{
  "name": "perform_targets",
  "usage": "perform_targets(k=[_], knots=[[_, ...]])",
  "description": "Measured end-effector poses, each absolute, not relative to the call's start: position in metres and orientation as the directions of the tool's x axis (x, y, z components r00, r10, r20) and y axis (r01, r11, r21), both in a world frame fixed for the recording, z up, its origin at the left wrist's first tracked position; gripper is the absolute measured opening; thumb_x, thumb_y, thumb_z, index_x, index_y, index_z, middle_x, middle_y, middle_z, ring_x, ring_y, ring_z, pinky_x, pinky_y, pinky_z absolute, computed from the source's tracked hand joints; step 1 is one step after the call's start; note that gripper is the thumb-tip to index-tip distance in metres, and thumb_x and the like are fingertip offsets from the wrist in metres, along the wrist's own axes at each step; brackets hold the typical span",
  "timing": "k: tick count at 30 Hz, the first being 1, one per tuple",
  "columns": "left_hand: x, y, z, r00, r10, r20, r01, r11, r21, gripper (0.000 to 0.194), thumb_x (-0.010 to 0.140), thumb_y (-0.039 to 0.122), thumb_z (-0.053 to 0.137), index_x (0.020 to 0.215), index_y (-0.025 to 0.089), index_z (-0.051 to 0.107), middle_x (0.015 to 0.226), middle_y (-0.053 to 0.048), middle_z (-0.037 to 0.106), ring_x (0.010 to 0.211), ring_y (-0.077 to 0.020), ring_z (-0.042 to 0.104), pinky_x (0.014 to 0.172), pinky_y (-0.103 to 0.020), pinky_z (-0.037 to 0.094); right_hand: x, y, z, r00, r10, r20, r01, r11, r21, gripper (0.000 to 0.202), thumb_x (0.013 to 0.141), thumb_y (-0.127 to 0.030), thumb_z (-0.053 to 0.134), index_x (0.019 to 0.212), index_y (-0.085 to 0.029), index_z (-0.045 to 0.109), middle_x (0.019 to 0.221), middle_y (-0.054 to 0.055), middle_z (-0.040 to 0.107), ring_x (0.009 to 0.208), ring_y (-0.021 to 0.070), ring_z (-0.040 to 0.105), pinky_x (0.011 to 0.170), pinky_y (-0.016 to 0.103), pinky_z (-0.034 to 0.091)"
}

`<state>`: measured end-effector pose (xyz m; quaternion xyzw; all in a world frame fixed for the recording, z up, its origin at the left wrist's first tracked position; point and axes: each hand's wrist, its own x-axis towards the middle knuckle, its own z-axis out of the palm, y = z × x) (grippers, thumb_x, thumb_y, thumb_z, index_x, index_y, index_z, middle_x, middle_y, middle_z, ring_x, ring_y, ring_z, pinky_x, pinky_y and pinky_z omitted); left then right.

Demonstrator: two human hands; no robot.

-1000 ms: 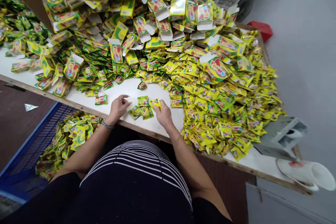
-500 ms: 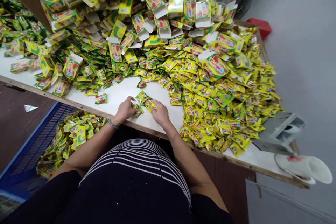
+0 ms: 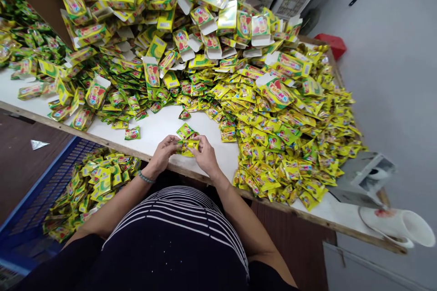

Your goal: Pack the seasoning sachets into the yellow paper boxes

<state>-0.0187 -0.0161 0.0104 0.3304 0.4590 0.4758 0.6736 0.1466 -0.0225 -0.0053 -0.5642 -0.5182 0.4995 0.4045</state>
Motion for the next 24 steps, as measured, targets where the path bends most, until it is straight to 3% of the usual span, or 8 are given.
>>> perform_targets(k=[6,9,12,15,17,19,21,24], knots=[[-0.017,-0.009,0.008,0.069,0.939,-0.337,-0.315,0.341,0.886,0.050,0.050,0.031,0.090,0.080,0.016,0.053,0.059,0.006,0.060,0.053,-0.0077,0.054,0.058,-0.022,0.041,0.143,-0.025,-0.008,-0.020,0.987,-0.160,0.020,-0.160,-0.987,0.063,0.070,-0.049,0.077,0.121,-0.023,0.050,0.096,0.005,0.070,0.085,0.0197,0.068,0.080,0.035,0.056],[-0.021,-0.006,0.011,0.138,0.943,-0.303,-0.345,0.332,0.878,0.049,0.050,0.032,0.090,0.081,0.016,0.054,0.062,0.005,0.063,0.055,-0.0085,0.057,0.059,-0.022,0.043,0.141,-0.022,-0.006,-0.120,0.973,-0.199,-0.021,-0.203,-0.979,0.057,0.072,-0.052,0.075,0.117,-0.020,0.059,0.104,0.008,0.072,0.091,0.0214,0.068,0.084,0.035,0.055],[-0.029,0.002,0.014,0.224,0.932,-0.284,-0.230,0.334,0.914,0.046,0.052,0.032,0.088,0.079,0.016,0.055,0.062,0.004,0.063,0.056,-0.0100,0.058,0.060,-0.023,0.044,0.139,-0.015,-0.008,-0.166,0.966,-0.197,0.087,-0.185,-0.979,0.046,0.076,-0.052,0.070,0.106,-0.018,0.065,0.093,0.007,0.074,0.084,0.0229,0.068,0.078,0.036,0.055],[-0.044,0.030,0.027,0.263,0.919,-0.292,0.145,0.261,0.954,0.037,0.059,0.033,0.085,0.082,0.017,0.060,0.064,0.000,0.067,0.060,-0.0153,0.062,0.061,-0.026,0.044,0.138,-0.002,-0.013,-0.069,0.987,-0.143,0.379,-0.107,-0.919,0.036,0.079,-0.047,0.065,0.101,-0.019,0.068,0.093,0.008,0.075,0.085,0.0258,0.069,0.081,0.040,0.054],[-0.057,0.063,0.046,0.136,0.967,-0.217,0.458,0.133,0.879,0.030,0.069,0.036,0.079,0.088,0.018,0.064,0.075,-0.005,0.072,0.071,-0.0200,0.066,0.066,-0.029,0.045,0.142,0.008,-0.017,0.042,0.998,-0.056,0.573,-0.070,-0.816,0.033,0.080,-0.041,0.061,0.103,-0.019,0.068,0.103,0.011,0.074,0.096,0.0284,0.069,0.089,0.043,0.052],[-0.072,0.104,0.069,-0.103,0.994,-0.043,0.690,0.102,0.717,0.027,0.080,0.040,0.069,0.095,0.018,0.065,0.091,-0.009,0.074,0.086,-0.0245,0.068,0.074,-0.032,0.046,0.149,0.018,-0.020,0.142,0.990,0.025,0.672,-0.077,-0.737,0.036,0.082,-0.037,0.057,0.110,-0.017,0.067,0.112,0.015,0.073,0.106,0.0301,0.067,0.095,0.044,0.049],[-0.086,0.148,0.092,-0.291,0.953,0.082,0.789,0.191,0.584,0.033,0.088,0.045,0.059,0.102,0.016,0.064,0.101,-0.015,0.073,0.099,-0.0296,0.067,0.081,-0.035,0.046,0.158,0.024,-0.023,0.203,0.978,0.058,0.697,-0.103,-0.710,0.040,0.083,-0.036,0.054,0.113,-0.013,0.066,0.114,0.018,0.072,0.109,0.0310,0.066,0.096,0.044,0.049],[-0.099,0.201,0.110,-0.427,0.900,0.087,0.797,0.329,0.507,0.043,0.088,0.043,0.059,0.116,0.010,0.058,0.114,-0.023,0.069,0.111,-0.0334,0.064,0.086,-0.036,0.045,0.168,0.027,-0.032,0.230,0.970,0.078,0.689,-0.106,-0.717,0.042,0.082,-0.039,0.053,0.111,-0.012,0.066,0.110,0.019,0.073,0.104,0.0317,0.068,0.093,0.044,0.051]])
